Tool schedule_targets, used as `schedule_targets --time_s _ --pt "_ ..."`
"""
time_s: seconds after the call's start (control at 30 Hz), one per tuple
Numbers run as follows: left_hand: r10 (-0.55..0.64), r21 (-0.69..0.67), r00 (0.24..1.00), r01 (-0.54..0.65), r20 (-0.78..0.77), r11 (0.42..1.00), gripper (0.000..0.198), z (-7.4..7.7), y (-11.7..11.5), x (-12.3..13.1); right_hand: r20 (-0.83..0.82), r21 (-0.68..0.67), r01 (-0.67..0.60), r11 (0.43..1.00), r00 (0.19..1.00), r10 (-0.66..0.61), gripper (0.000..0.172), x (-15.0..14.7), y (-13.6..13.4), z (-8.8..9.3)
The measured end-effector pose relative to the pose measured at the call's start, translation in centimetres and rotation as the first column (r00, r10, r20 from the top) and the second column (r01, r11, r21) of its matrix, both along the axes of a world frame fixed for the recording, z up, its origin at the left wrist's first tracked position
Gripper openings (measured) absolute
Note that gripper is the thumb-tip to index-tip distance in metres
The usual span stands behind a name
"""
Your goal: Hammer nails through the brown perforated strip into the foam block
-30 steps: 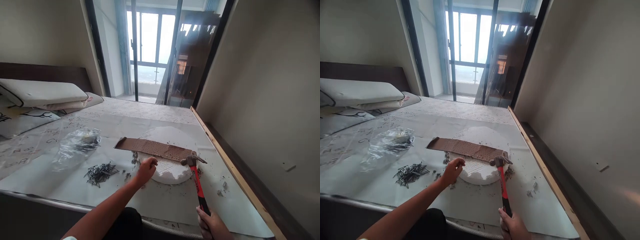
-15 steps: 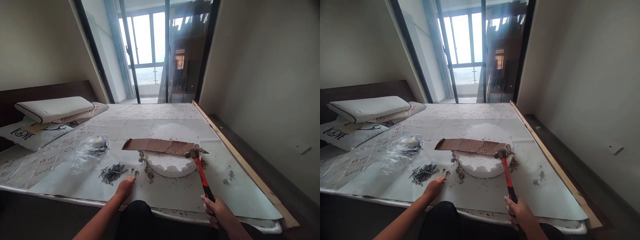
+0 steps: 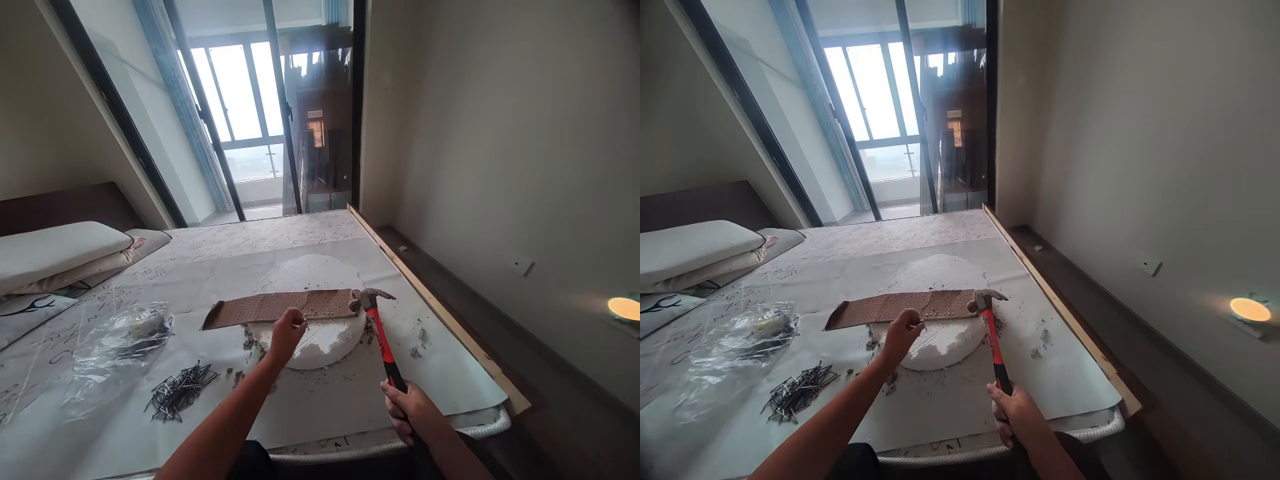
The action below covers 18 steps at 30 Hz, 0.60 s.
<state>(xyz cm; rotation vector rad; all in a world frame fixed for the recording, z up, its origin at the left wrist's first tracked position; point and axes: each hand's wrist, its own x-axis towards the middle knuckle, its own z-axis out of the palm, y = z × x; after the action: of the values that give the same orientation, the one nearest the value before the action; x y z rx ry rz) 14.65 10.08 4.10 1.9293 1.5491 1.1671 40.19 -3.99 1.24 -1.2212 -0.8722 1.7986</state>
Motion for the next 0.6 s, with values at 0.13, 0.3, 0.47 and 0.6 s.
schedule_targets --time_s 0.13,0.3,0.47,0.6 --pt "-0.006 0.012 0.996 0.005 0.091 1.000 0.009 -0.9 3.8 5.3 -0.025 -0.004 0.045 0.999 0.999 -0.045 0.051 0.0 0.5 -0.2" --pt "0.003 0.002 0.994 -0.003 0.107 1.000 0.008 -2.8 6.1 7.6 -0.044 -0.007 0.061 0.998 0.997 -0.062 0.054 0.0 0.7 -0.4" --pt "0.011 0.015 0.997 -0.012 0.075 1.000 0.008 -3.7 6.5 7.7 -0.074 0.000 0.041 0.999 0.996 -0.041 0.054 -0.1 0.7 -0.4" --pt "0.035 0.024 0.997 -0.037 0.076 0.999 0.007 -3.6 6.6 7.7 -0.083 -0.004 0.010 1.000 0.997 -0.011 0.055 -0.3 0.7 -0.6"
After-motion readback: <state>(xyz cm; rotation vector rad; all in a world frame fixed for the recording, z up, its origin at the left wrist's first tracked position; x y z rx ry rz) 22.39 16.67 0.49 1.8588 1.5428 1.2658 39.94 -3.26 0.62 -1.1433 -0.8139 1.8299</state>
